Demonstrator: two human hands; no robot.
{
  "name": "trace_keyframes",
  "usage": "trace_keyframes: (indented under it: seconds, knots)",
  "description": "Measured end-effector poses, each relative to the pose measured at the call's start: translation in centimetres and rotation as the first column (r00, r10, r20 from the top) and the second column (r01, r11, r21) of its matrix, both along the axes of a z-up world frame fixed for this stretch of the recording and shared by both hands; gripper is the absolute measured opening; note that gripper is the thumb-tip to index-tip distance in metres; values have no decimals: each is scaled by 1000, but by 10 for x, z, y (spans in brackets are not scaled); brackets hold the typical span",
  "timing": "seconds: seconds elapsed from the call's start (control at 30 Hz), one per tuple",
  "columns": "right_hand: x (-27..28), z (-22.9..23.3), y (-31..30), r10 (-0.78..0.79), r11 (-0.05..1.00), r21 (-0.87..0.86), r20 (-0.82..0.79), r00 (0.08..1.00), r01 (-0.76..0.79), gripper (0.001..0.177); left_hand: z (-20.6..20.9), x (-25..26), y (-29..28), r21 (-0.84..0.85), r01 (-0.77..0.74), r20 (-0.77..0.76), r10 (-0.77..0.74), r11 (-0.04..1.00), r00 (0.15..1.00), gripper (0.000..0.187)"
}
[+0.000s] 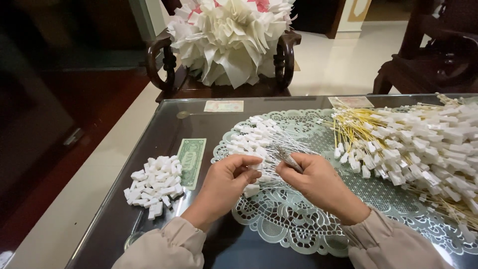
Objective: Assembling small white plastic caps onto thin wire stems on a glass table.
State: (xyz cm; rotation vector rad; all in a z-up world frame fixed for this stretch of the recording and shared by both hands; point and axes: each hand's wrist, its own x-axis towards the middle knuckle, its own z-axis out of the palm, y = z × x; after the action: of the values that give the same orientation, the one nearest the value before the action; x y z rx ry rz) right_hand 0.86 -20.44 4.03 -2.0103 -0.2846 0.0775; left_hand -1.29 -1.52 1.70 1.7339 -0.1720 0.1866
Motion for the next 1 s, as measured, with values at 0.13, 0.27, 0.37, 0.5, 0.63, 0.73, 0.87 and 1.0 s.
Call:
trace_keyframes:
  seconds: [0.13,0.27,0.37,0.5,0.63,0.73,0.87,1.0]
  knots:
    - [0,0,0,-11,1000,-20,8,1000,11,33,-4,2,1,-4,4,-4,-4,1000,1000,27]
    - [-1,-1,2,-29,999,-22,7,1000,29,27,-3,1,-1,39,-3,65,0,999,998,26]
    - [3,-8,2,-30,998,-56,27,999,32,25,-8,5,0,79,-5,115,-4,997,993,25]
    - [6,-13,4,-18,998,-52,44,999,21,22,-14,9,1,124,-4,164,-16,992,986,24]
    - [-3,2,7,69,987,-139,-74,995,-79,26,-9,5,-2,207,-15,97,-5,978,995,19]
    - [-1,-4,8,71,992,-101,-2,997,-71,39,-7,4,-4,229,-60,110,35,972,993,18]
    - [0,-11,8,105,987,-133,111,988,-90,31,-7,4,-3,220,-72,127,44,973,991,17]
    - [-3,-9,11,90,982,-175,85,992,-74,34,-11,4,-3,222,-96,198,52,970,979,14]
